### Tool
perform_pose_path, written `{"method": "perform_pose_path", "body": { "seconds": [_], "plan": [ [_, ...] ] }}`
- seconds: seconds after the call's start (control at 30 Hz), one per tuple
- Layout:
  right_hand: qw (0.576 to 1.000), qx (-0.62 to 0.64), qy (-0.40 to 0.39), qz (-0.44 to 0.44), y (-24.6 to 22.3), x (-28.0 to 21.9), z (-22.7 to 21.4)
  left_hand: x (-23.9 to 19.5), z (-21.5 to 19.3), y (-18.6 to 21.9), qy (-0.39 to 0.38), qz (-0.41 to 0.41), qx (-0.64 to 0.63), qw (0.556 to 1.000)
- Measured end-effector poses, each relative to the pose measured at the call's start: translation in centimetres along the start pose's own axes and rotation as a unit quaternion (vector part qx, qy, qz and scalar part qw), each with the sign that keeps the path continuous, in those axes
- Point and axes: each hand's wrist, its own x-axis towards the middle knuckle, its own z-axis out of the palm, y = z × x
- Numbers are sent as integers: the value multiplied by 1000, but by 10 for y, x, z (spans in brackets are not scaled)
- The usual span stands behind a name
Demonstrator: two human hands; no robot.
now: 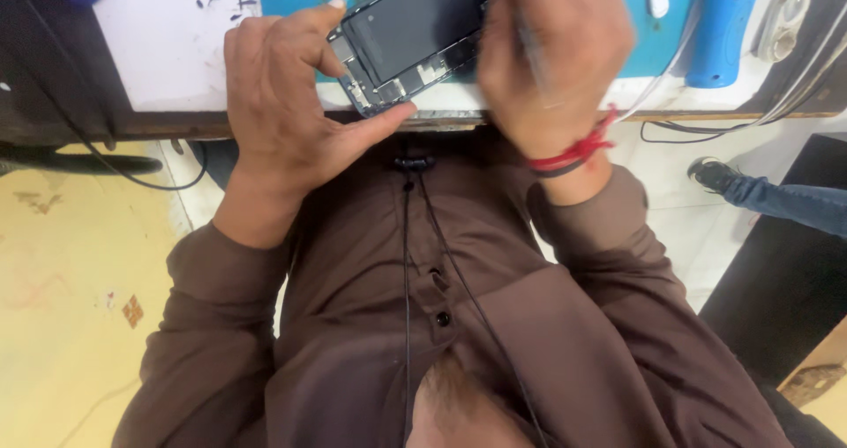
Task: The person disassembles a smartphone, removes the back cover, and cleans internal components with a cotton swab. They then apply adhesive to a metal shielding plate and place it onto the phone chassis.
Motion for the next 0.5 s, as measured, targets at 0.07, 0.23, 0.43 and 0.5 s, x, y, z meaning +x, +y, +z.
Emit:
{"method": "perform_pose_path", "body": {
  "seconds": [0.07, 0.23, 0.43, 0.5],
  "plan": [
    [1000, -9, -14, -13, -14, 2, 5, 0, 0, 1, -13, -15, -2, 1000],
    [989, 129, -73, -28, -46, -1, 26, -2, 3, 5, -6, -57, -26, 998],
    [930, 323, 7, 174, -19, -13, 5, -5, -3, 7, -11, -35, 16, 999],
    [875, 406, 79, 251, 0, -14, -13, -6, -5, 8, -9, -12, 49, 999]
  ]
}}
